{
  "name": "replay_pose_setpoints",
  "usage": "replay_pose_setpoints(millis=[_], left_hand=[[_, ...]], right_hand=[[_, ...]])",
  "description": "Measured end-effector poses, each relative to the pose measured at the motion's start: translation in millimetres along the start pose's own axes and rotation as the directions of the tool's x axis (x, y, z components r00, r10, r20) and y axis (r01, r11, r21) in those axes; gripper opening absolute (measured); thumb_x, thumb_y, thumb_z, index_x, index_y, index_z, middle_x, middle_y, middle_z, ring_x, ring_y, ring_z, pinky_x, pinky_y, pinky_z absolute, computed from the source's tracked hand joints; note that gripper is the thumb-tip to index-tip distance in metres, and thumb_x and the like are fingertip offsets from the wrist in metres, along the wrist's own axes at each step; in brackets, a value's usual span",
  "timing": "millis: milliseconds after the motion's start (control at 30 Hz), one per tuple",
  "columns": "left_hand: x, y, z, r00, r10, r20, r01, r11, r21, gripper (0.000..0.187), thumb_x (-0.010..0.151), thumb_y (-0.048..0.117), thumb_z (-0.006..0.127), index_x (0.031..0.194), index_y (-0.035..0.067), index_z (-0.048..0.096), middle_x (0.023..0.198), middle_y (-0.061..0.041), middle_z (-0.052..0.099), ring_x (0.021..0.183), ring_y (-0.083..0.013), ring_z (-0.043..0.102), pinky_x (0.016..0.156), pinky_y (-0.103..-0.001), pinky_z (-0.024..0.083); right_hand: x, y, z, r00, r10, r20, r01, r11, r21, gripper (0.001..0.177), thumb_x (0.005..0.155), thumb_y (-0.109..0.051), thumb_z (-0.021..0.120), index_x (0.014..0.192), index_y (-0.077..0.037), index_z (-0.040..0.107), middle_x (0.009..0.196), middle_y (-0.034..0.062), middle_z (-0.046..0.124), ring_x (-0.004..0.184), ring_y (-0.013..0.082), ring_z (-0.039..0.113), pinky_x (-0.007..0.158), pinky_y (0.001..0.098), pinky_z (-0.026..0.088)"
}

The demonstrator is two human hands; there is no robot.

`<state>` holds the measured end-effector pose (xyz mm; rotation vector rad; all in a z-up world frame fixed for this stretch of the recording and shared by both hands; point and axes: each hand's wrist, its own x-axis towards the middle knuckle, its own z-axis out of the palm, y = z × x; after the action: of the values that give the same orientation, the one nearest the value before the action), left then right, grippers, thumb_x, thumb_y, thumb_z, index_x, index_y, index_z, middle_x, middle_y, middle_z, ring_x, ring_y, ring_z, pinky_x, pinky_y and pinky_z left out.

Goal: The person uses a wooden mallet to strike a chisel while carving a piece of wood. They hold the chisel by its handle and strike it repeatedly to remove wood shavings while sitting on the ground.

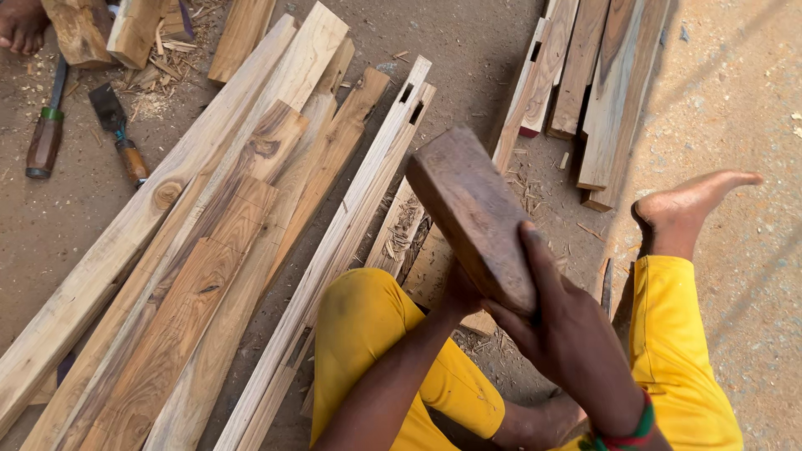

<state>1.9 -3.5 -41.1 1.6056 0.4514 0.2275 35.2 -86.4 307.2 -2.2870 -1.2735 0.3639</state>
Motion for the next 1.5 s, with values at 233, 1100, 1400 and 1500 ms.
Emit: replay_pose_setpoints(millis=[233,1100,1400,1500], left_hand=[[4,-8,-2,0.999,-0.034,0.028,0.033,0.997,0.066,0.043,0.101,0.032,0.077,0.106,-0.005,0.057,0.099,-0.020,0.062,0.090,-0.0312,0.064,0.085,-0.040,0.052],[17,121,-55,0.948,0.291,-0.126,-0.303,0.949,-0.091,0.039,0.094,0.019,0.073,0.061,0.012,0.053,0.055,0.004,0.052,0.050,-0.0063,0.052,0.049,-0.026,0.040],[-5,123,-55,0.954,0.239,-0.181,-0.271,0.946,-0.180,0.042,0.096,0.025,0.077,0.062,0.010,0.056,0.056,0.003,0.052,0.052,-0.0045,0.050,0.050,-0.025,0.039],[-16,125,-55,0.946,0.262,-0.191,-0.298,0.935,-0.194,0.042,0.095,0.024,0.077,0.063,0.010,0.054,0.055,0.004,0.052,0.052,-0.0044,0.051,0.051,-0.025,0.041]], right_hand=[[0,13,1,0.989,0.088,0.121,-0.098,0.992,0.079,0.096,0.083,-0.037,0.078,0.160,-0.014,0.025,0.087,0.0250,0.076,0.079,0.0439,0.074,0.069,0.0502,0.057],[-114,103,39,0.868,0.472,-0.155,-0.369,0.822,0.433,0.095,0.097,-0.011,0.076,0.173,-0.008,0.020,0.137,0.0313,0.058,0.108,0.0261,0.058,0.085,0.0384,0.051],[-72,46,5,0.919,0.345,-0.193,-0.237,0.872,0.429,0.096,0.088,-0.011,0.076,0.166,0.000,0.020,0.150,0.0266,0.055,0.132,0.0281,0.060,0.104,0.0394,0.050],[-54,26,-13,0.944,0.268,-0.193,-0.218,0.944,0.246,0.102,0.082,-0.018,0.081,0.163,0.001,0.024,0.136,0.0271,0.065,0.119,0.0307,0.069,0.095,0.0401,0.055]])
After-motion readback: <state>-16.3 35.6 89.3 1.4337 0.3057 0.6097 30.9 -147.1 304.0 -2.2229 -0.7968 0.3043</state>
